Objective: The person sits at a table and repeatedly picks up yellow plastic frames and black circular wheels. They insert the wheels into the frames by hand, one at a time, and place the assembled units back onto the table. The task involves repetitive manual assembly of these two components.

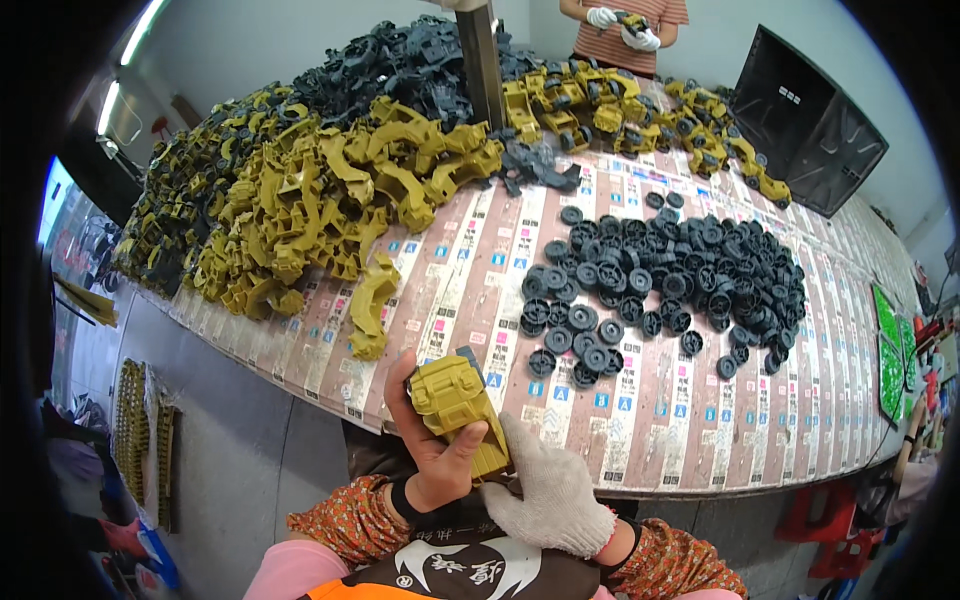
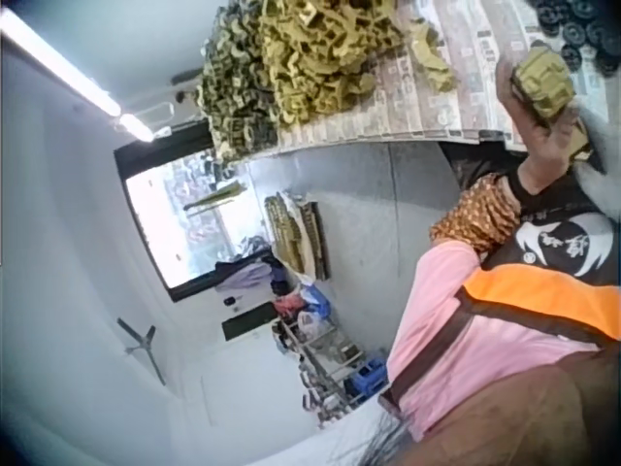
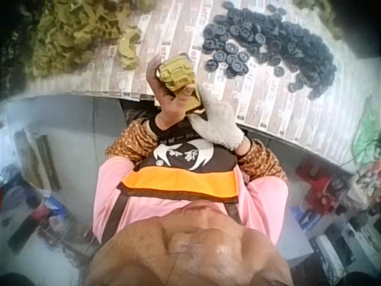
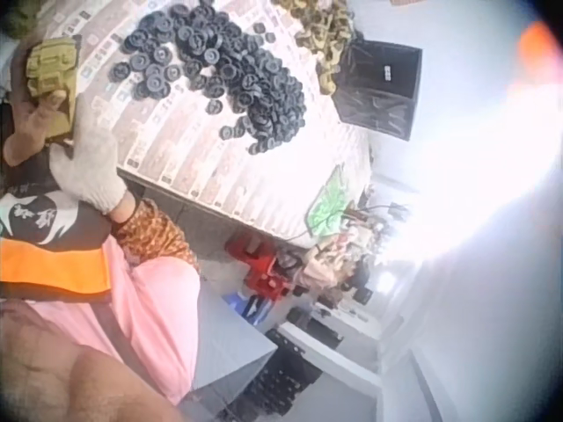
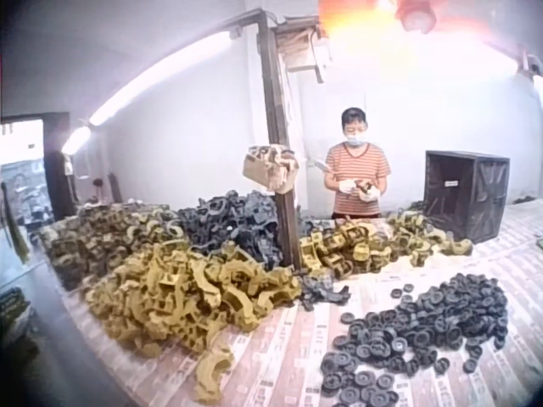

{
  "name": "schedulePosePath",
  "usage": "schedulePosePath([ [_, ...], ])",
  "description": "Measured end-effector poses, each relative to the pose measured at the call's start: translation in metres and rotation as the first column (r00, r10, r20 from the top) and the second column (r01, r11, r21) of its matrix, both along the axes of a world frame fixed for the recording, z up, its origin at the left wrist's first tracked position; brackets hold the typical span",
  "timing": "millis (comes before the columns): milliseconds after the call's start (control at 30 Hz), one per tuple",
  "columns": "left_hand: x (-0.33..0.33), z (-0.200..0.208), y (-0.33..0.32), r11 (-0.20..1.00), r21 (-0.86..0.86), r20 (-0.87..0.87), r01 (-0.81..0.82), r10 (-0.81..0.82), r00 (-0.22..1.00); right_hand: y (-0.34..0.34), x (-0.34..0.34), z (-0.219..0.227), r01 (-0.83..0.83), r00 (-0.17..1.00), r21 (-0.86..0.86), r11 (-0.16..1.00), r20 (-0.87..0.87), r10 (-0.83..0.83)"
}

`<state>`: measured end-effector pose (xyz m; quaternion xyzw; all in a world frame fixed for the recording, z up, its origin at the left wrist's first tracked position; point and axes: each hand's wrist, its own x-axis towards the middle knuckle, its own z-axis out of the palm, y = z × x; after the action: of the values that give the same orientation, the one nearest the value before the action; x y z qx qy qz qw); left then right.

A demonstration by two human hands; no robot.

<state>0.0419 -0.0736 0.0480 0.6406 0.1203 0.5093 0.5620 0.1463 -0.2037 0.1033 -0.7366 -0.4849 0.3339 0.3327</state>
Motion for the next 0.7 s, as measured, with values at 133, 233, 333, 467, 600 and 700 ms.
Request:
schedulePosePath([
  [133, 0.014, 0.004, 0.015, 0.955, -0.284, 0.065, 0.082, -0.066, 0.996, 0.024, 0.002, 0.005, 0.010, 0.999, -0.072, 0.997, -0.041, -0.012],
  [233, 0.017, 0.016, 0.032, 0.868, -0.448, 0.051, 0.216, -0.216, 0.975, 0.039, 0.029, -0.009, 0.066, 0.968, -0.046, 0.997, -0.241, -0.076],
  [333, 0.002, 0.006, 0.056, 0.828, -0.516, 0.013, 0.219, -0.248, 0.969, 0.066, 0.066, 0.013, 0.181, 0.733, -0.053, 0.982, -0.658, -0.170],
  [467, -0.027, -0.005, 0.089, 0.874, -0.485, -0.162, -0.011, -0.077, 0.984, 0.130, 0.155, 0.032, 0.278, 0.763, 0.049, 0.959, -0.618, -0.189],
  [600, -0.046, -0.004, 0.113, 0.871, -0.468, -0.226, -0.151, 0.048, 0.973, 0.206, 0.250, 0.084, 0.205, 0.915, 0.403, 0.892, -0.402, -0.028],
  [700, -0.059, -0.010, 0.136, 0.911, -0.345, -0.235, -0.227, 0.151, 0.960, 0.245, 0.301, 0.105, 0.244, 0.970, 0.636, 0.732, -0.159, -0.185],
])
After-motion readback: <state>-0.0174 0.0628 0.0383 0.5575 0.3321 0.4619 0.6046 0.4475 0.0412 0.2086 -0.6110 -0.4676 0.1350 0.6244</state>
